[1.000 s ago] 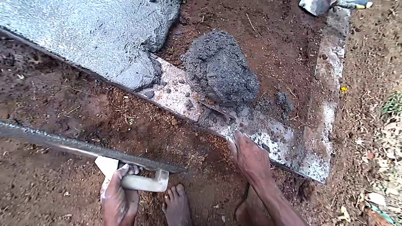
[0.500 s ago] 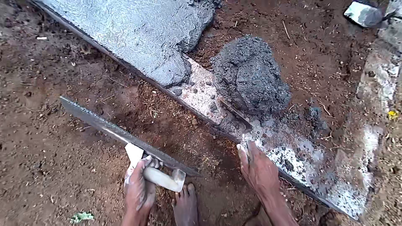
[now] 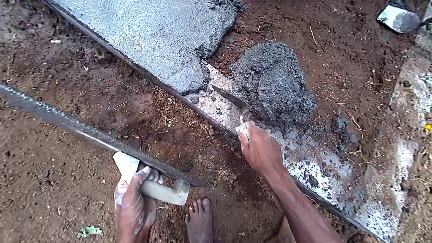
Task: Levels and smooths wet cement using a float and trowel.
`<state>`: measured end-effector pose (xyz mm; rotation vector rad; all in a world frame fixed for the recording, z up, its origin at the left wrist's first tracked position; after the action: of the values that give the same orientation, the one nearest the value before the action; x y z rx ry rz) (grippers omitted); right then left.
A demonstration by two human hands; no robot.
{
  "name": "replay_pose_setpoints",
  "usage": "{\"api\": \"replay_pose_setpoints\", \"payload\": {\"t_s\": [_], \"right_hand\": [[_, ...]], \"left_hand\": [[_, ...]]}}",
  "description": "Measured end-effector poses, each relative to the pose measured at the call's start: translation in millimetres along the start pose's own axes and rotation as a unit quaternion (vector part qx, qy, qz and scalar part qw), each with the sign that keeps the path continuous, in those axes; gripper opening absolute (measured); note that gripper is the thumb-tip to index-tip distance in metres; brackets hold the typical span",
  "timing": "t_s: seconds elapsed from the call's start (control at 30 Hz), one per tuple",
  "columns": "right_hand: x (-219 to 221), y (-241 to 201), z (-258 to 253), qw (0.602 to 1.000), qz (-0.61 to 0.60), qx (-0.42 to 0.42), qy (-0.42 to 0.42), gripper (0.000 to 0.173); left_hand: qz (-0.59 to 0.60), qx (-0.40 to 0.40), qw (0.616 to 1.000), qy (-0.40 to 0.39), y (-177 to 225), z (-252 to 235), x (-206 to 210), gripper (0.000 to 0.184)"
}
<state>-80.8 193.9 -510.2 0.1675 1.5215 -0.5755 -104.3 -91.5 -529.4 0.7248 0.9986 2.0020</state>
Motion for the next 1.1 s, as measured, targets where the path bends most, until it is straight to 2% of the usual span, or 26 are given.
{"api": "replay_pose_setpoints", "payload": {"t_s": [0.03,0.1,0.2,0.27,0.37,0.47,0.57,0.63,0.7,0.8,0.9,0.97,1.03,1.1], "right_hand": [[3.1,-2.6,-3.6,1.000,0.001,0.002,-0.014,0.041],[2.6,-17.7,5.7,0.998,0.001,-0.046,-0.051,0.046],[1.9,-38.5,17.6,0.993,0.022,-0.103,-0.049,0.045],[2.5,-38.1,2.6,0.995,0.036,-0.079,-0.054,0.045],[6.2,-18.3,-13.9,0.999,0.019,0.014,-0.043,0.044],[-6.2,7.7,2.4,0.995,-0.079,0.058,-0.020,0.047],[-39.0,34.4,26.6,0.986,-0.136,0.061,0.070,0.049],[-64.1,57.9,36.3,0.983,-0.087,0.010,0.163,0.053],[-92.0,92.7,33.2,0.980,0.008,-0.043,0.192,0.057],[-129.0,147.1,1.5,0.961,0.157,-0.145,0.178,0.065],[-143.7,184.5,-57.2,0.918,0.209,-0.305,0.147,0.067],[-143.5,188.4,-102.5,0.898,0.215,-0.372,0.100,0.058],[-138.2,180.0,-142.7,0.887,0.218,-0.403,0.054,0.046],[-128.9,165.3,-175.8,0.866,0.233,-0.442,0.033,0.049]], "left_hand": [[0.002,-0.006,1.000,0.002,-2.7,-0.3,0.7,0.017],[0.014,-0.024,1.000,0.003,-6.2,-2.1,1.2,0.019],[0.020,-0.050,0.998,0.014,-12.8,0.0,-2.5,0.022],[0.016,-0.056,0.998,0.019,-16.9,1.3,0.9,0.022],[0.005,-0.054,0.998,0.016,-21.5,1.8,4.6,0.022],[0.019,-0.079,0.997,-0.004,-40.6,1.7,20.9,0.026],[0.064,-0.143,0.987,-0.028,-65.9,3.1,53.5,0.032],[0.084,-0.195,0.976,-0.042,-76.9,5.3,73.2,0.032],[0.091,-0.238,0.966,-0.050,-84.1,11.0,85.4,0.033],[0.088,-0.264,0.959,-0.060,-91.3,18.8,86.7,0.034],[0.073,-0.254,0.962,-0.062,-99.8,21.0,76.9,0.032],[0.065,-0.240,0.966,-0.066,-105.3,19.9,71.9,0.031],[0.062,-0.230,0.969,-0.061,-109.7,16.6,68.9,0.030],[0.061,-0.225,0.971,-0.053,-113.4,14.4,69.3,0.030]]}}
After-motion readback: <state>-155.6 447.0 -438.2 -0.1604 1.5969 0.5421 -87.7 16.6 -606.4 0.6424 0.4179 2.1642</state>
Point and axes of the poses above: each hand's wrist, its own z-axis away from the middle knuckle, its own x-axis out of the palm, y = z × x, the point moved 3 cm from there along -z, towards the middle knuckle, and after that the axes turned 12 degrees about y, right-handed, at the moved point
